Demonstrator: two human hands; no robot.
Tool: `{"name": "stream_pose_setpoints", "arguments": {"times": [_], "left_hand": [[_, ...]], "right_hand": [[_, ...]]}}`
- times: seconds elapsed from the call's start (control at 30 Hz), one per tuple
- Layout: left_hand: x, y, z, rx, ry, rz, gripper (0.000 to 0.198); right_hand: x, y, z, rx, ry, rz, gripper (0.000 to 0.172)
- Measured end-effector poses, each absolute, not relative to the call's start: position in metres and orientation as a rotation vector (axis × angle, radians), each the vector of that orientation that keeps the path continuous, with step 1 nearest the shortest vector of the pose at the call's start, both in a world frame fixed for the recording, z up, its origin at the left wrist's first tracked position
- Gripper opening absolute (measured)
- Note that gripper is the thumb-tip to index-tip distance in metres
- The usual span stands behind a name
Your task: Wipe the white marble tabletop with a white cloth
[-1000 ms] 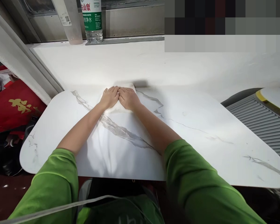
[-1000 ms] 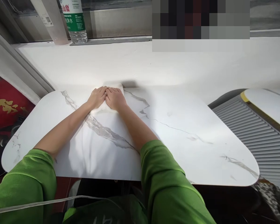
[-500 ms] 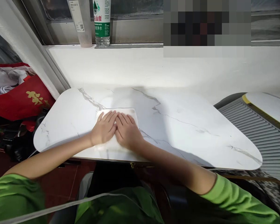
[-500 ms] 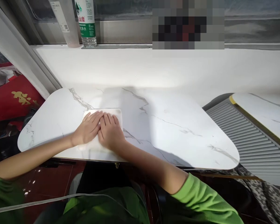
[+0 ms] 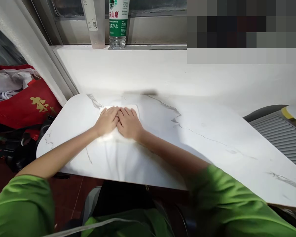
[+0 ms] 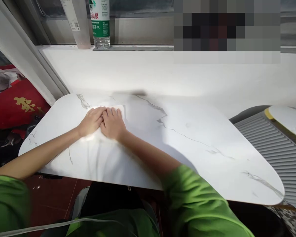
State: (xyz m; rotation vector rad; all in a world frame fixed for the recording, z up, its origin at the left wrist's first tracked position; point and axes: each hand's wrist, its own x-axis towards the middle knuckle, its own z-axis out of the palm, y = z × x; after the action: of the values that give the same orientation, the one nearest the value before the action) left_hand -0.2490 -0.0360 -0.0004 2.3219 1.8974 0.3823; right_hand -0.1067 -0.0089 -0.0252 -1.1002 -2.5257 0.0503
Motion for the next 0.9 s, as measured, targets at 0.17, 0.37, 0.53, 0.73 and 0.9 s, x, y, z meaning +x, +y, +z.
{"name": "stream_pose_setpoints", "arguments": {"times": [0.17,0.37,0.53,0.73,0.9], "left_hand": [[-0.28,0.05,-0.002,2.352,1.892,0.489,0.05],[-0.293,0.091,-0.006,2.353,1.876,0.515,0.05],[-0.29,0.075,-0.005,2.336,1.882,0.428,0.051],[-0.288,0.012,-0.002,2.349,1.829,0.352,0.053],[-0.292,-0.072,0.0,2.34,1.794,0.283,0.056]], "right_hand": [[-0.143,0.067,-0.021,-1.128,-2.432,0.117,0.045],[-0.156,0.099,-0.024,-1.173,-2.363,0.105,0.044],[-0.151,0.082,-0.022,-1.224,-2.435,0.055,0.048],[-0.144,0.015,-0.016,-1.257,-2.475,0.063,0.051],[-0.139,-0.065,-0.013,-1.205,-2.562,0.062,0.056]]}}
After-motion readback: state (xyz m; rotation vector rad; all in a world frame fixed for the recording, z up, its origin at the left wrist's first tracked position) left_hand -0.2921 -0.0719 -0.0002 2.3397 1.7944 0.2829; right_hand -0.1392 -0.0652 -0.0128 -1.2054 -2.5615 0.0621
